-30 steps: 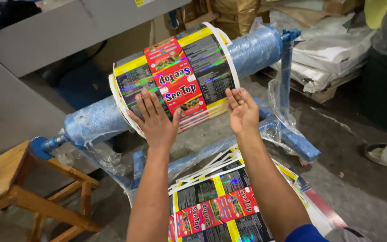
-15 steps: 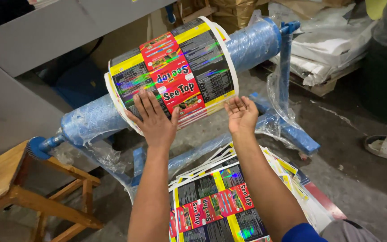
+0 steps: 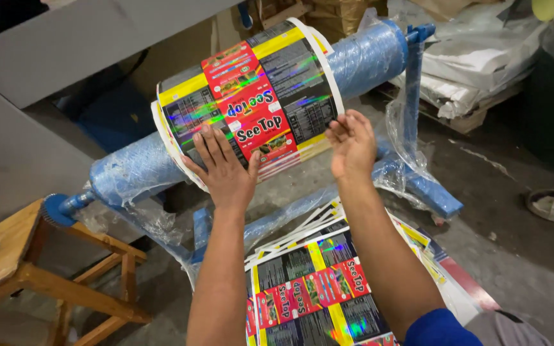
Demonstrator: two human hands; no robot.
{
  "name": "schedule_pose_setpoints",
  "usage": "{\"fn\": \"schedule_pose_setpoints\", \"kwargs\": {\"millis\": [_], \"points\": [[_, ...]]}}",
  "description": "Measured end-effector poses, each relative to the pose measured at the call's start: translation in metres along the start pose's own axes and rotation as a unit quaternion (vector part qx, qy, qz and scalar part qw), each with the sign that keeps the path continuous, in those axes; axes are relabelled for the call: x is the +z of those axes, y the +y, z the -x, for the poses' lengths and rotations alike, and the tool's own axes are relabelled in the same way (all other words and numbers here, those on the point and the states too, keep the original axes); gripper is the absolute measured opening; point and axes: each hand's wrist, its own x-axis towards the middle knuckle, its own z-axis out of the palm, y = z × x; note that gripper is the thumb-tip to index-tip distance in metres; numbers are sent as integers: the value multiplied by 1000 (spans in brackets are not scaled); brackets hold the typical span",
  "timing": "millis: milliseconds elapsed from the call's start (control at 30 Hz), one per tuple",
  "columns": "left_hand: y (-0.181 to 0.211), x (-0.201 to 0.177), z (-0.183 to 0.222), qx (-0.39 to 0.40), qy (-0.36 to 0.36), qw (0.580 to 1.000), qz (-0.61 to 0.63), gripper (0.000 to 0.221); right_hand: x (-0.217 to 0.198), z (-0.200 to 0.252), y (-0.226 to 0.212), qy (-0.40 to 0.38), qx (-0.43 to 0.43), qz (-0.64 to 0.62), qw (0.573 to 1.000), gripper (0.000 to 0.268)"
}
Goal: Manually unrolling and peeling printed label sheets from a large roll mounted on a spindle rack.
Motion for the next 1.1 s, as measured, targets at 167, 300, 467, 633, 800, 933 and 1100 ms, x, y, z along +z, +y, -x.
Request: {"fn": "schedule_pose_setpoints", "kwargs": {"millis": [167, 300, 467, 633, 800, 933, 1100], "points": [[0, 3, 0, 5, 18, 1000, -6, 104, -90, -24, 12, 43, 40, 138, 989, 30], [0, -2, -3, 5, 20, 1000, -24, 104, -88, -17, 12, 23, 84, 93, 992, 42], [1, -2, -4, -8, -8, 1000, -4, 104, -63, -12, 11, 43, 48, 55, 996, 51], [-1, -4, -7, -5, -4, 1000, -20, 104, -5, -2, 3, -25, 34, 56, 998, 42], [0, -3, -4, -9, -6, 1000, -15, 104, -65, -18, 10, -17, -23, 48, 998, 27], [1, 2, 1, 2, 4, 1000, -21, 105, -62, -1, 18, 41, 60, 115, 991, 25], [-1, 4, 1, 4, 11, 999, -31, 105, -42, 1, 32, 60, 37, 155, 985, 28]]}}
